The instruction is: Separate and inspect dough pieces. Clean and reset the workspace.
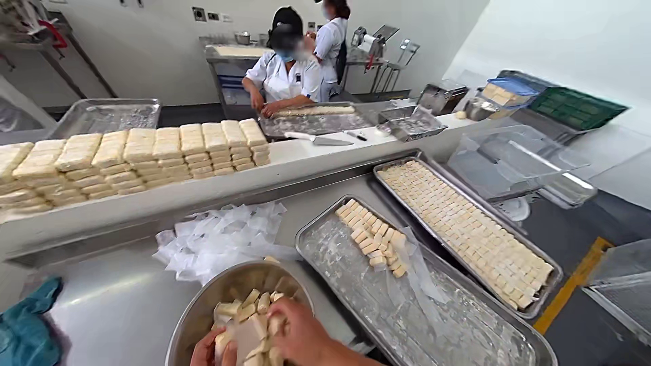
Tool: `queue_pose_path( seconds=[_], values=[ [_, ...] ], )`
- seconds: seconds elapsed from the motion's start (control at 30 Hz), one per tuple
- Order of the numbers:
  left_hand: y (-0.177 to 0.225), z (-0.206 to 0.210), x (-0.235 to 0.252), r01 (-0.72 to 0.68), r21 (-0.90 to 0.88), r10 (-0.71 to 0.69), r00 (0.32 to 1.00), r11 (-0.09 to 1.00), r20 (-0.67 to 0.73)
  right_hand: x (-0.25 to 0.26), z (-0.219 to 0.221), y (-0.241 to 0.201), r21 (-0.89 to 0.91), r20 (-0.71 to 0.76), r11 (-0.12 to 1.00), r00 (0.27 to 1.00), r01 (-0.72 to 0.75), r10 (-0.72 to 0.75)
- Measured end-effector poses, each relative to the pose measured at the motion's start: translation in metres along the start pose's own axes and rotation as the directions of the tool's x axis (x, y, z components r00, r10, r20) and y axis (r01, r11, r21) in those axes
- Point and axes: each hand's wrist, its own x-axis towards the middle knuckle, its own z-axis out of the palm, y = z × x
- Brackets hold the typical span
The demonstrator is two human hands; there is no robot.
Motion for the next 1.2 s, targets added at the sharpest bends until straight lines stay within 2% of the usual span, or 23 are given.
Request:
queue_pose_path(
  seconds=[0.07, 0.13, 0.2, 0.3, 0.4, 0.43, 0.5, 0.53, 0.6, 0.67, 0.77, 0.83, 0.93, 1.0, 1.13, 1.2],
  values=[
    [0.006, -0.008, 0.003, 0.008, -0.015, -0.008, 1.0, 1.0, -0.018, 0.003, -0.012, 0.007, -0.035, -0.019, 0.999, 0.999, -0.028, 0.028],
    [0.013, -0.015, 0.005, 0.03, -0.092, -0.033, 0.999, 0.995, -0.033, 0.008, -0.016, 0.009, -0.109, 0.06, 0.993, 0.997, -0.041, 0.048],
    [0.019, -0.02, 0.004, 0.104, -0.264, -0.098, 0.995, 0.959, 0.035, 0.009, -0.008, 0.004, -0.075, 0.18, 0.997, 0.983, -0.012, 0.025],
    [0.035, -0.021, 0.005, 0.215, -0.497, -0.128, 0.971, 0.841, 0.203, 0.009, 0.012, -0.011, -0.001, 0.337, 0.997, 0.939, 0.077, -0.073],
    [0.05, -0.028, 0.007, 0.186, -0.562, -0.094, 0.977, 0.806, 0.189, 0.013, 0.021, -0.015, -0.065, 0.356, 0.987, 0.927, 0.148, -0.115],
    [0.053, -0.033, 0.008, 0.167, -0.554, -0.09, 0.982, 0.816, 0.163, 0.015, 0.02, -0.013, -0.044, 0.343, 0.99, 0.933, 0.133, -0.11],
    [0.051, -0.043, 0.009, 0.155, -0.56, -0.109, 0.987, 0.814, 0.115, 0.014, 0.016, -0.011, 0.12, 0.34, 0.992, 0.938, 0.037, -0.076],
    [0.049, -0.046, 0.007, 0.168, -0.57, -0.127, 0.986, 0.804, 0.11, 0.013, 0.014, -0.013, 0.211, 0.375, 0.977, 0.925, -0.023, -0.06],
    [0.045, -0.045, 0.003, 0.209, -0.563, -0.159, 0.978, 0.799, 0.138, 0.012, 0.016, -0.021, 0.266, 0.448, 0.959, 0.894, -0.096, -0.035],
    [0.041, -0.036, 0.0, 0.221, -0.531, -0.171, 0.975, 0.818, 0.143, 0.011, 0.022, -0.026, 0.204, 0.422, 0.978, 0.905, -0.032, -0.059],
    [0.032, -0.033, 0.002, 0.168, -0.452, -0.183, 0.983, 0.876, 0.012, 0.011, 0.023, -0.02, 0.005, 0.306, 0.983, 0.936, 0.181, -0.174],
    [0.016, -0.04, 0.005, 0.206, -0.417, -0.248, 0.968, 0.886, -0.049, 0.01, 0.017, -0.012, 0.005, 0.187, 0.975, 0.957, 0.223, -0.22],
    [-0.007, -0.046, 0.004, 0.337, -0.321, -0.348, 0.937, 0.885, 0.022, 0.006, 0.006, -0.008, 0.026, -0.006, 0.969, 0.969, 0.245, -0.245],
    [-0.017, -0.043, 0.002, 0.381, -0.187, -0.367, 0.924, 0.905, 0.105, 0.005, 0.002, -0.007, 0.049, -0.107, 0.966, 0.963, 0.252, -0.246],
    [-0.028, -0.032, -0.002, 0.381, 0.056, -0.384, 0.902, 0.923, 0.198, 0.008, -0.007, -0.005, 0.184, -0.186, 0.96, 0.967, 0.211, -0.176],
    [-0.029, -0.029, -0.002, 0.341, 0.251, -0.395, 0.893, 0.906, 0.214, 0.009, -0.009, -0.002, 0.199, -0.204, 0.959, 0.966, 0.199, -0.158]
  ],
)
